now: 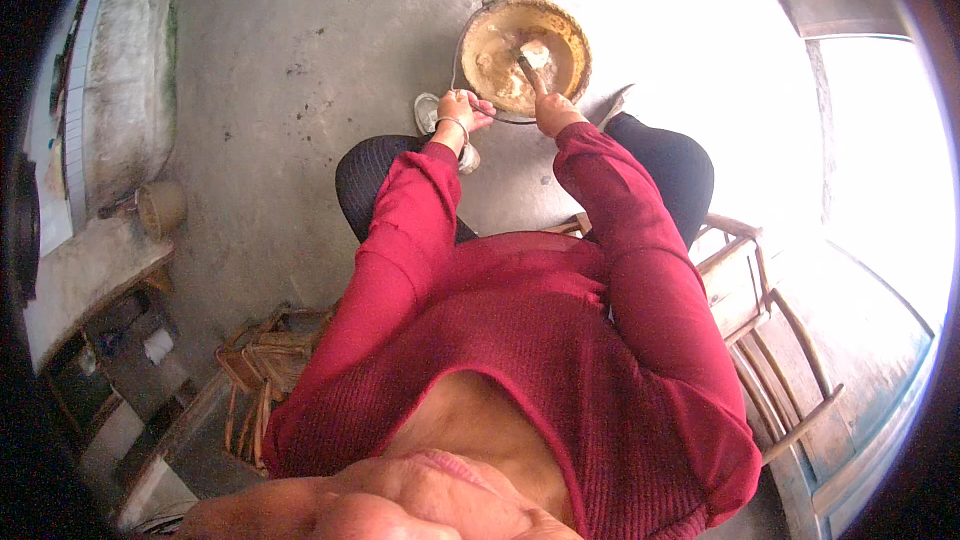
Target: The person mixes food in a bowl using a wooden spoon while sitting on a stool.
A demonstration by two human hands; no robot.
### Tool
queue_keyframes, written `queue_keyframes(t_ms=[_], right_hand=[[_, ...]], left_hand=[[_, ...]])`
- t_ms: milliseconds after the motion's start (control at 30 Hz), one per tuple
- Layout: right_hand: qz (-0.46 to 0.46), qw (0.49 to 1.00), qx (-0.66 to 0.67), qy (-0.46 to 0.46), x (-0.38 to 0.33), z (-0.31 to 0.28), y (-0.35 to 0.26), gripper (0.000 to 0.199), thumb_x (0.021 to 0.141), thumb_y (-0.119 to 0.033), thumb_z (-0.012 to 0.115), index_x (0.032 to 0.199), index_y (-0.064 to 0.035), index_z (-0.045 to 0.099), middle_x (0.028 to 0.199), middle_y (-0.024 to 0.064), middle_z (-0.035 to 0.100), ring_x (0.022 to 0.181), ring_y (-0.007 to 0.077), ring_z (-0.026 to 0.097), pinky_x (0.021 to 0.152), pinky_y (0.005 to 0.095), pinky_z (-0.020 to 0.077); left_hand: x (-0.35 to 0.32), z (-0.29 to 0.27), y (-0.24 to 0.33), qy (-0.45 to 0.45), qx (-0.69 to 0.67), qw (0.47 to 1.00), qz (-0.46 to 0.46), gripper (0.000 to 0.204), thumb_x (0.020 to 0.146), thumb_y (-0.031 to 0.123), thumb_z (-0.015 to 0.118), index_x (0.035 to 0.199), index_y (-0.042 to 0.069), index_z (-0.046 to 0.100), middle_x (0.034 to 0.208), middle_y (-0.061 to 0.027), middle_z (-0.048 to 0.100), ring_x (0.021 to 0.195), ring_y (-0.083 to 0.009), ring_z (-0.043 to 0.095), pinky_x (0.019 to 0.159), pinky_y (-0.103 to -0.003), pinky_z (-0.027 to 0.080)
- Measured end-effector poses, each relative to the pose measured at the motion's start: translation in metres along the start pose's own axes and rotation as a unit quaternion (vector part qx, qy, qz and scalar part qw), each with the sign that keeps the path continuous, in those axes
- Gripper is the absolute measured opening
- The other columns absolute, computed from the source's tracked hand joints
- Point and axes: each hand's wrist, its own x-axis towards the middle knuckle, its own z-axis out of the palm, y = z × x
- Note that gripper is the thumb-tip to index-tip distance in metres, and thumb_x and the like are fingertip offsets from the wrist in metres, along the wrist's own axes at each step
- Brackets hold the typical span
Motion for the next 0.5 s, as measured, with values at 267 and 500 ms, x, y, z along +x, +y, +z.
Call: queue_keyframes(t_ms=[267, 500], right_hand=[[-0.03, 0.999, 0.029, 0.016, -0.051, -0.012, 0.008, 0.067, 0.071, 0.0, 0.039, 0.13, 0.0021, 0.008, 0.077, 0.0282, 0.057, 0.071, 0.0358, 0.059, 0.062, 0.0432, 0.0466], [-0.09, 0.993, -0.074, 0.037, -0.071, -0.032, 0.033, 0.064, 0.069, -0.003, 0.044, 0.127, 0.0068, 0.017, 0.07, 0.0247, 0.057, 0.062, 0.0319, 0.06, 0.055, 0.0387, 0.0474]], left_hand=[[0.004, -0.003, -0.001, -0.009, -0.014, 1.0, 0.009, 0.023, 0.088, 0.019, 0.025, 0.073, 0.008, 0.039, 0.063, -0.0161, 0.056, 0.054, -0.0285, 0.056, 0.048, -0.043, 0.049], [-0.001, 0.0, 0.0, -0.02, -0.012, 1.0, 0.003, 0.022, 0.087, 0.019, 0.026, 0.071, 0.009, 0.039, 0.061, -0.0156, 0.056, 0.054, -0.0282, 0.056, 0.047, -0.043, 0.048]])
